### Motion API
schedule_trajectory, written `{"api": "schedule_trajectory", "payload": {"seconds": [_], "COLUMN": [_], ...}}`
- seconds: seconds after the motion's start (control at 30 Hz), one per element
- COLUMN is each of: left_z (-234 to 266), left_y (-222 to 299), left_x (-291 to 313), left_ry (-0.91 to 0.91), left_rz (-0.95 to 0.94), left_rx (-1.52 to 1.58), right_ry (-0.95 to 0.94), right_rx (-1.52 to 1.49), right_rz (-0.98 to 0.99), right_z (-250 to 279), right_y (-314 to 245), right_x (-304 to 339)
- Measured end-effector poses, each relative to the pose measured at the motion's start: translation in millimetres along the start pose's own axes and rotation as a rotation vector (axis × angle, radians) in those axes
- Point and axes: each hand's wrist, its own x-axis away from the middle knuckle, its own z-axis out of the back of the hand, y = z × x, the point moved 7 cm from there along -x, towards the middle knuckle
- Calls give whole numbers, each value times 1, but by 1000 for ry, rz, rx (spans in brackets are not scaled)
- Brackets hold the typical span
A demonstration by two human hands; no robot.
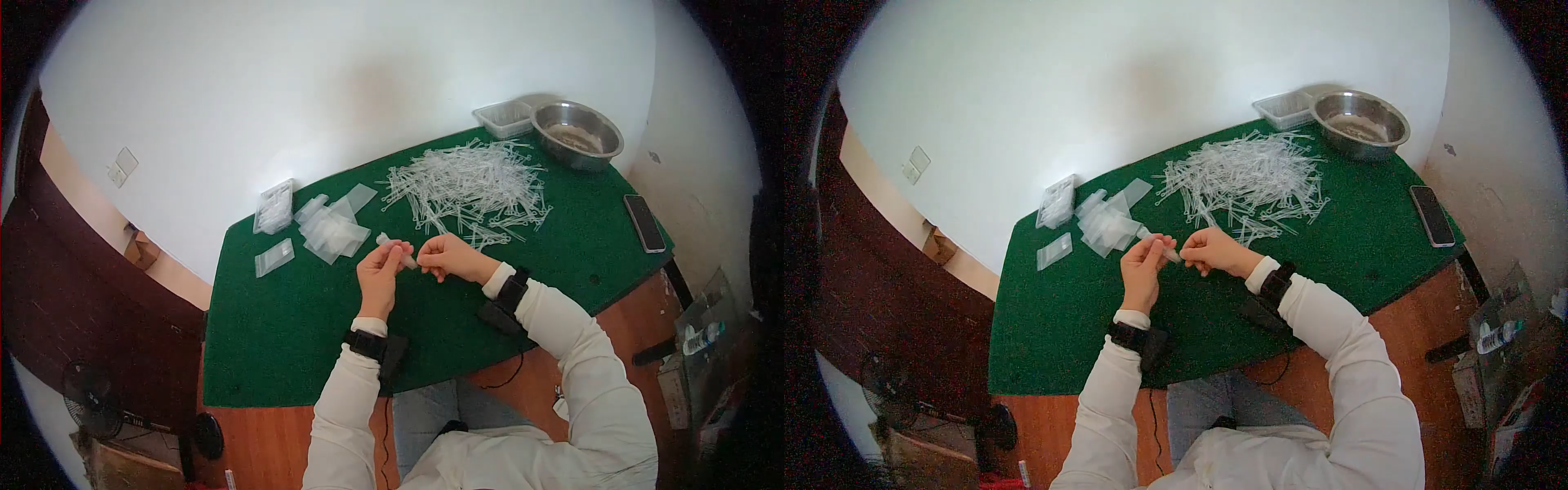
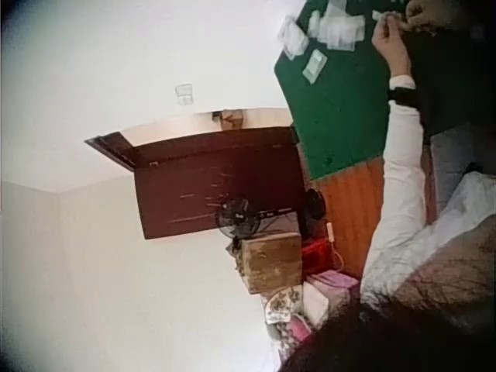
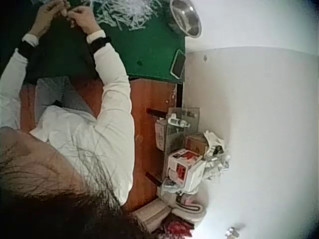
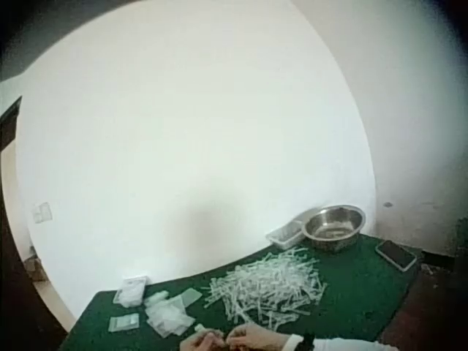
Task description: The person picks up plastic fasteners by hand, places them into small plastic bags, and seals the bags. They repeat this process several times before reaching up to press a light switch on the wall.
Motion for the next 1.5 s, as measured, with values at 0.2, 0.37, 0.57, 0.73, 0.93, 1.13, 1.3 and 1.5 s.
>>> {"api": "schedule_trajectory", "payload": {"seconds": [0.2, 0.37, 0.57, 0.73, 0.93, 1.13, 1.3, 1.5], "left_z": [8, -1, -3, -5, -3, 42, 103, 130], "left_y": [-4, -11, -15, -18, -15, 13, 26, 32], "left_x": [-4, -3, 0, -2, -1, -16, -18, -11], "left_ry": [19, -89, -160, -221, -224, 127, 523, 726], "left_rz": [-6, 1, 12, -10, -19, -191, -334, -385], "left_rx": [-94, -291, -534, -635, -628, -483, -155, 3], "right_ry": [213, 423, 274, 201, 223, 278, 313, 453], "right_rx": [72, 136, 168, 299, 279, 330, 988, 1292], "right_rz": [67, 354, 464, 486, 428, 429, 527, 551], "right_z": [25, 41, 12, 5, 3, 6, -19, -59], "right_y": [-4, -24, -45, -44, -37, -36, -38, -31], "right_x": [-4, 0, 12, 13, 8, -24, -81, -130]}}
